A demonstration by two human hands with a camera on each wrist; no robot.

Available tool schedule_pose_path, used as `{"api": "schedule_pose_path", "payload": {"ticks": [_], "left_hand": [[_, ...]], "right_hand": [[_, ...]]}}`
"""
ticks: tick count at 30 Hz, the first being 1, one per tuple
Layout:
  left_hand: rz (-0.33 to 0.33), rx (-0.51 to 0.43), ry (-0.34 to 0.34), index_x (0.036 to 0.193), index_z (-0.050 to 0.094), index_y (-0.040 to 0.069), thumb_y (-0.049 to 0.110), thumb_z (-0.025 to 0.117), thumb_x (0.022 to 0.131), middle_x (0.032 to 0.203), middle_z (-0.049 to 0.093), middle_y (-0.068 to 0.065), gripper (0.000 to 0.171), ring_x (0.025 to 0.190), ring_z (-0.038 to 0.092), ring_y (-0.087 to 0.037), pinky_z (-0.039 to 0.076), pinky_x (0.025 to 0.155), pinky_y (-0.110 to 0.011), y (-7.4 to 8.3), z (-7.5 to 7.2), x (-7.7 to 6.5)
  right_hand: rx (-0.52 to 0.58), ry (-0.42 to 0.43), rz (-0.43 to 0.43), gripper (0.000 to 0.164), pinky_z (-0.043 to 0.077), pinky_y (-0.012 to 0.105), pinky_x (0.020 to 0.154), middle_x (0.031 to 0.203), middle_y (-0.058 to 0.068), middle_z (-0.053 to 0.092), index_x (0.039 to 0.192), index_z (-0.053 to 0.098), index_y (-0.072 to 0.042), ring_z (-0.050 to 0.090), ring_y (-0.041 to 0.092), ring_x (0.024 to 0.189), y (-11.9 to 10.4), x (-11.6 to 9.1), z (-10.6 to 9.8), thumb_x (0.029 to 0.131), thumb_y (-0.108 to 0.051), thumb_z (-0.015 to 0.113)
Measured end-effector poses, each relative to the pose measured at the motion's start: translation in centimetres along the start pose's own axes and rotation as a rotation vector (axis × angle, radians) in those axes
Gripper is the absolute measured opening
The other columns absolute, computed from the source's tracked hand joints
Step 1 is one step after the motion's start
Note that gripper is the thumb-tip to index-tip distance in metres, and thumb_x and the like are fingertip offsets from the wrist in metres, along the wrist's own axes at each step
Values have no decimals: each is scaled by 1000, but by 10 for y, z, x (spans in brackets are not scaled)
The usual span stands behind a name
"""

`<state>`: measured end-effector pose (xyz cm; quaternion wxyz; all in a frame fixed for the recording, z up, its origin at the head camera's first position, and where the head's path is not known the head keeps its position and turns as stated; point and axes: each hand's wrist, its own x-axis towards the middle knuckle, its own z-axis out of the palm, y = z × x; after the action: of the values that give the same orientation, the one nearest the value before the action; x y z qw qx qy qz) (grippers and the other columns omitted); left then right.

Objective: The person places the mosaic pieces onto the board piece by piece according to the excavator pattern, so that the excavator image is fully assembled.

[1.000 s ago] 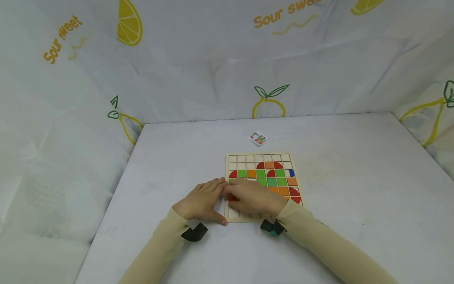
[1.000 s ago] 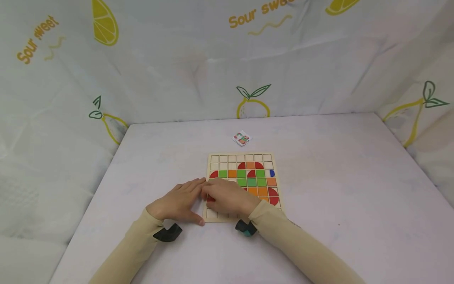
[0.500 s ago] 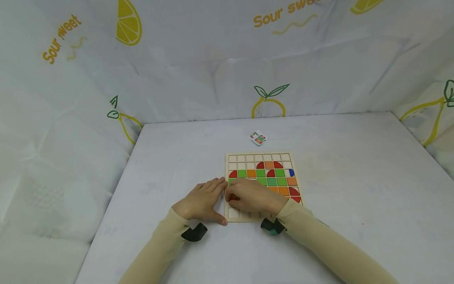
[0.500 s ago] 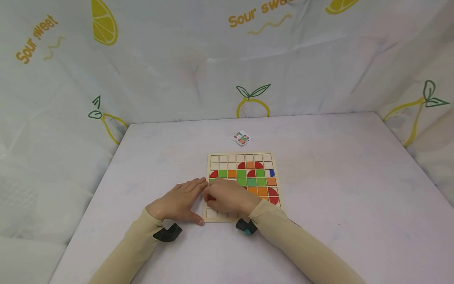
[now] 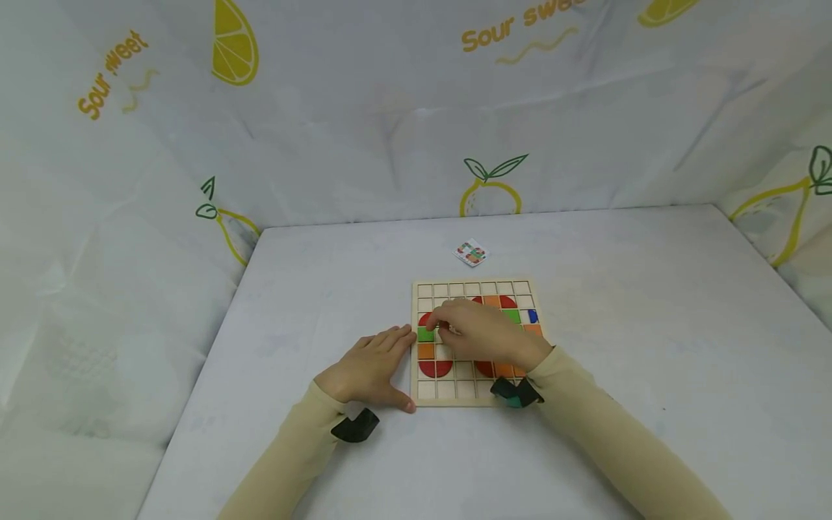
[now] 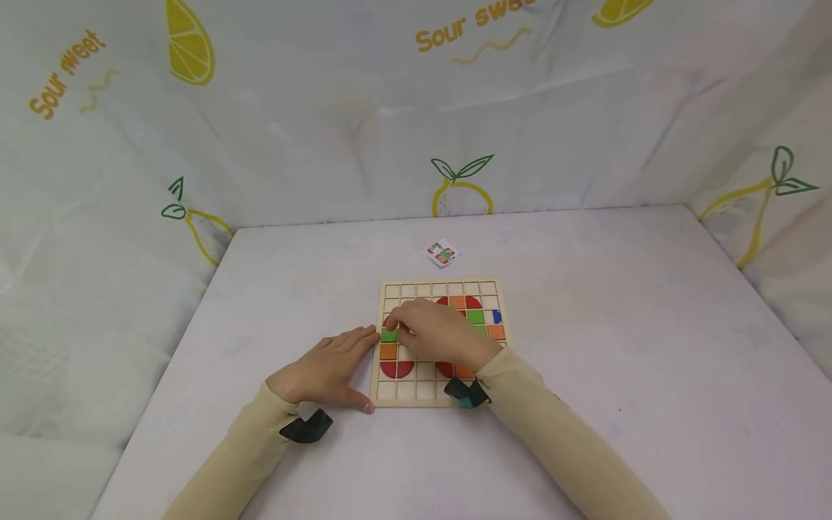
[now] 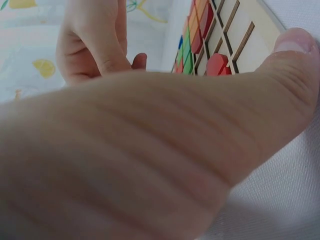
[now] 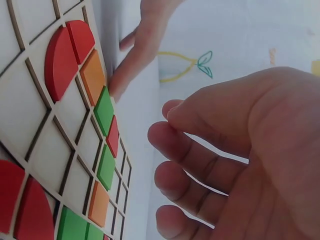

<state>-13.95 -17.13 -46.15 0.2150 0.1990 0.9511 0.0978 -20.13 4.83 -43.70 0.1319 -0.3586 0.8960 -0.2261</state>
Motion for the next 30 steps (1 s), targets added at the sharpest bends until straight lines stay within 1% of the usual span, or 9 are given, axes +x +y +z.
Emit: {"api": "schedule_pose_path", "payload": {"ticks": [5, 8, 10, 15, 19, 22, 25, 28, 30], "left_hand": [[-25, -18, -4, 161, 23, 13, 55, 83, 77, 170, 22, -5, 112, 158, 21, -27, 23, 127, -53, 0, 2, -1], [-44, -35, -3, 162, 20, 12, 54, 84, 75, 170, 24, -6, 116, 158, 21, -26, 22, 128, -52, 0, 3, -1], [-56, -43, 2, 162, 18, 12, 54, 85, 74, 169, 24, -7, 119, 158, 21, -26, 23, 128, -52, 0, 4, -1], [-54, -65, 16, 162, 17, 11, 54, 87, 73, 169, 26, -7, 121, 157, 23, -25, 24, 127, -51, -2, 7, 2], [-61, -70, 11, 162, 17, 10, 55, 87, 72, 168, 27, -8, 122, 157, 24, -26, 25, 126, -52, -7, 12, 3], [-79, -80, -6, 162, 14, 12, 56, 86, 72, 169, 26, -7, 124, 157, 23, -25, 24, 126, -51, -12, 16, 4], [-64, -102, -22, 163, 13, 11, 57, 84, 74, 168, 26, -7, 122, 156, 25, -26, 24, 126, -52, -20, 17, 7], [-26, -167, -68, 163, 15, 12, 56, 79, 81, 168, 28, -7, 113, 156, 26, -26, 26, 125, -53, -33, 6, 14], [-9, -250, -122, 163, 18, 15, 54, 73, 87, 167, 30, -5, 102, 156, 27, -24, 26, 126, -52, -45, -8, 19]], "right_hand": [[12, -34, -4, 25, 53, 28, 82, 110, 0, 72, 115, 73, -14, 57, 15, 92, 0, 0, -4, 100, -12, 53], [14, -69, -4, 24, 53, 26, 78, 106, -2, 70, 114, 73, -14, 56, 13, 87, 1, 0, -4, 99, -12, 54], [31, -80, 0, 24, 52, 26, 77, 104, -3, 68, 115, 72, -14, 56, 13, 86, 3, -1, -4, 99, -13, 54], [89, -61, 24, 26, 52, 29, 84, 107, -4, 68, 122, 69, -14, 58, 12, 90, 13, -4, -9, 101, -17, 54], [120, -48, 19, 26, 53, 30, 83, 107, 0, 69, 124, 68, -13, 59, 14, 89, 26, -5, -19, 102, -19, 55], [156, -60, 23, 26, 55, 31, 82, 109, 7, 70, 124, 67, -10, 60, 17, 91, 37, -6, -31, 103, -16, 54], [181, -75, 55, 27, 56, 32, 81, 112, 12, 70, 125, 65, -9, 61, 21, 92, 49, -8, -50, 103, -14, 51], [148, -53, 91, 27, 57, 37, 85, 116, 12, 70, 125, 65, -8, 62, 24, 97, 62, -6, -73, 104, -13, 49], [107, -24, 117, 28, 56, 40, 87, 118, 13, 69, 125, 65, -8, 62, 25, 99, 69, -3, -91, 104, -13, 47]]}}
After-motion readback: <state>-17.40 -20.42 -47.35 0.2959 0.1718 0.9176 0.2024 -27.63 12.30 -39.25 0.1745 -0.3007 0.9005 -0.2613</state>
